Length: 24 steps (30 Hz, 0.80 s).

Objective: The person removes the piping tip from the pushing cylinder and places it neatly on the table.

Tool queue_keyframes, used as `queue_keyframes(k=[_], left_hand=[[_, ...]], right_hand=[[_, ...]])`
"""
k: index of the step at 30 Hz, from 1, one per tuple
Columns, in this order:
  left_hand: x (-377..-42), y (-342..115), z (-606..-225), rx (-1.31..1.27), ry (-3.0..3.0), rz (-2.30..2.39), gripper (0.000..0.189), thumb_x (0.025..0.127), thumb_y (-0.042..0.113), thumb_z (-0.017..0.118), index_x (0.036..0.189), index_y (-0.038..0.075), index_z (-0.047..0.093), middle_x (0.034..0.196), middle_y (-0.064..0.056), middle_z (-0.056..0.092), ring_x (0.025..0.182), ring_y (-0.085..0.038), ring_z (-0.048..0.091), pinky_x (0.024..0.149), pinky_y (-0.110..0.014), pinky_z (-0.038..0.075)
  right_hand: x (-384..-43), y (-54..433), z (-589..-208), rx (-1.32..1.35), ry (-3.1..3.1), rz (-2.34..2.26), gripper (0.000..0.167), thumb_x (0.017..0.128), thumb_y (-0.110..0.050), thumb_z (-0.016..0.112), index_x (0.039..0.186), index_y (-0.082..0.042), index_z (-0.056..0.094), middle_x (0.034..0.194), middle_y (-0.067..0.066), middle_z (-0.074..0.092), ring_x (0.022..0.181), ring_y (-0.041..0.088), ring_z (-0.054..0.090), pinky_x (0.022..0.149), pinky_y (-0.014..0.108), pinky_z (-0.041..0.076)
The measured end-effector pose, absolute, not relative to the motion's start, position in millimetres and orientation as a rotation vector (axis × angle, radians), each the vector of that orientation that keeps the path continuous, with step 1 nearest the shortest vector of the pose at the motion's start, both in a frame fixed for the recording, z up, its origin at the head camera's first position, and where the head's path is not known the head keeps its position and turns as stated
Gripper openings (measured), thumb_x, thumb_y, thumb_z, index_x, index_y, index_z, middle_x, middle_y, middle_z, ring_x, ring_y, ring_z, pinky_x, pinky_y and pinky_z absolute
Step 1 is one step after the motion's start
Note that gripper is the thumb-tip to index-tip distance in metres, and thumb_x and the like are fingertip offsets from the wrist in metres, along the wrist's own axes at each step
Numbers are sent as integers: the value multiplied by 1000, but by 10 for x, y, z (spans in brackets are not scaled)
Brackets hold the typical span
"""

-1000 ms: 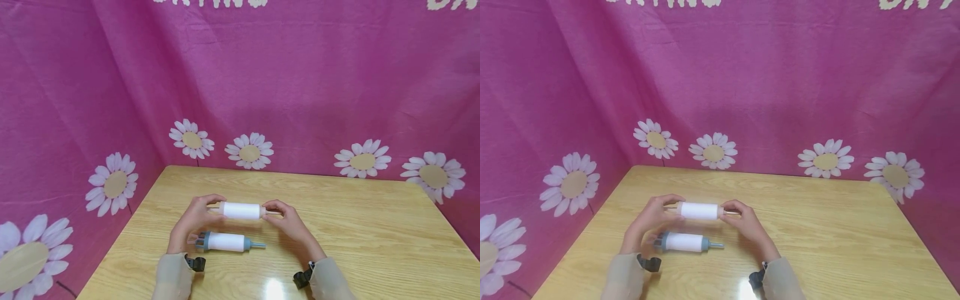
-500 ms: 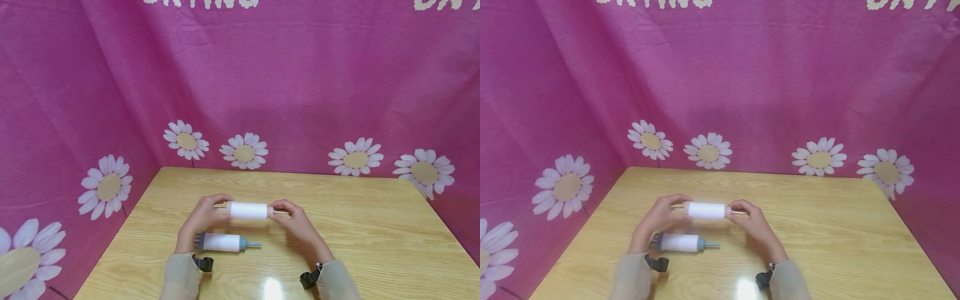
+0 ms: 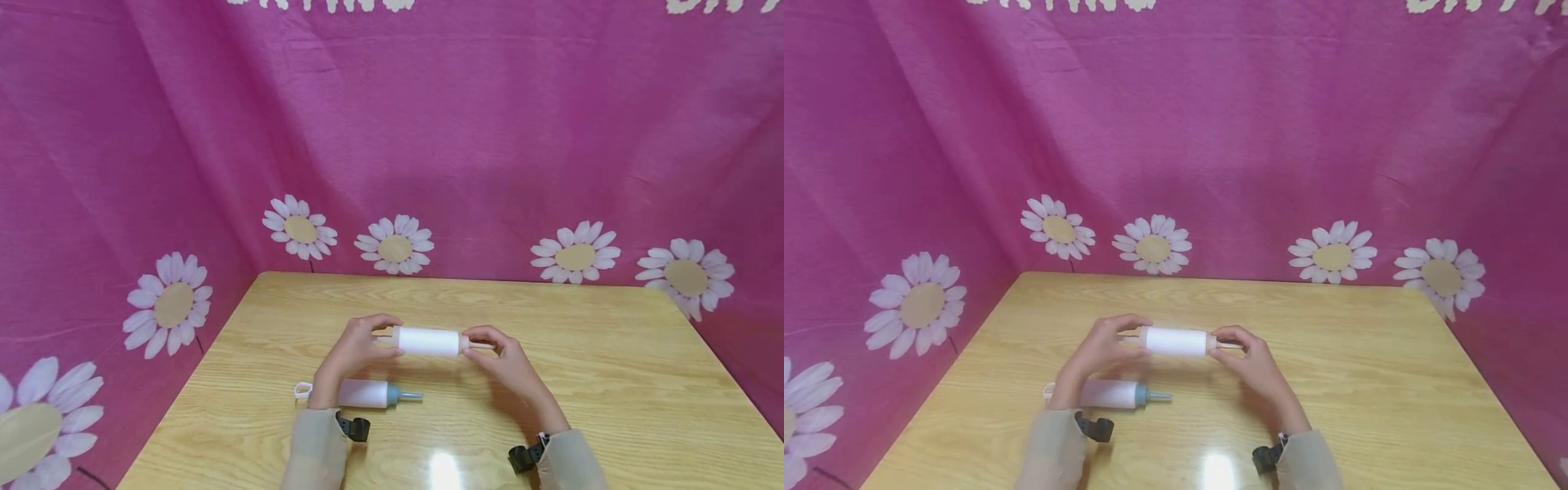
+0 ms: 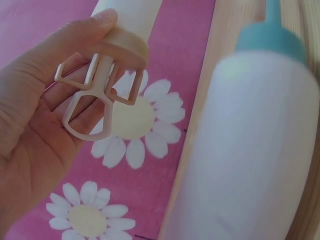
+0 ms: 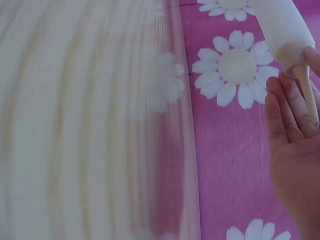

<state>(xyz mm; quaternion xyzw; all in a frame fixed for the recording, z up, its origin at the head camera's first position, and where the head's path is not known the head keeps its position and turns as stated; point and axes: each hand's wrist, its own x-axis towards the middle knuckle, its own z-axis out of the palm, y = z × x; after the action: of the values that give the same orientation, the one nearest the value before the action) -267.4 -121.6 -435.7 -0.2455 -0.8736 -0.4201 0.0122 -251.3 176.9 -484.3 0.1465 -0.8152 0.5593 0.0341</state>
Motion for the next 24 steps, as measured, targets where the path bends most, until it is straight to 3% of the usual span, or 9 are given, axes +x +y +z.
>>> queue_keyframes(k=[5, 10, 17, 22, 24], left_hand=[[-2686, -1077, -4379, -795, -2702, -1359, 43, 78, 17, 83, 118, 9, 67, 120, -10, 70, 115, -37, 65, 96, -47, 55], [-2693, -963, -4410, -821, -2699, -1384, 43, 79, 17, 82, 119, 8, 67, 120, -9, 70, 115, -36, 64, 95, -46, 56], [-2701, -894, -4435, -794, -2720, -1387, 43, 78, 18, 83, 119, 14, 67, 122, -6, 69, 117, -36, 63, 95, -45, 57], [-2700, -871, -4436, -794, -2726, -1377, 44, 79, 18, 82, 120, 15, 66, 124, -7, 69, 117, -34, 64, 94, -44, 57], [-2699, -862, -4436, -798, -2723, -1376, 44, 80, 18, 82, 121, 14, 66, 124, -7, 68, 117, -35, 64, 94, -46, 57]], right_hand=[[-2476, 1905, -4835, 439, -2513, 1707, 31, 91, -25, 70, 118, -13, 65, 119, 9, 67, 104, -4, 58, 103, 51, 43], [-2428, 2018, -4830, 410, -2509, 1696, 30, 91, -24, 70, 118, -14, 65, 120, 8, 66, 104, -5, 57, 104, 50, 40], [-2416, 2079, -4835, 418, -2501, 1673, 29, 91, -23, 70, 118, -11, 65, 116, 7, 68, 103, -5, 59, 100, 26, 46], [-2412, 2099, -4843, 398, -2492, 1696, 31, 92, -22, 69, 120, -11, 64, 120, 6, 66, 105, -6, 57, 102, 37, 41], [-2412, 2104, -4842, 385, -2496, 1700, 32, 93, -23, 68, 122, -11, 64, 122, 7, 64, 105, -6, 56, 100, 34, 43]])
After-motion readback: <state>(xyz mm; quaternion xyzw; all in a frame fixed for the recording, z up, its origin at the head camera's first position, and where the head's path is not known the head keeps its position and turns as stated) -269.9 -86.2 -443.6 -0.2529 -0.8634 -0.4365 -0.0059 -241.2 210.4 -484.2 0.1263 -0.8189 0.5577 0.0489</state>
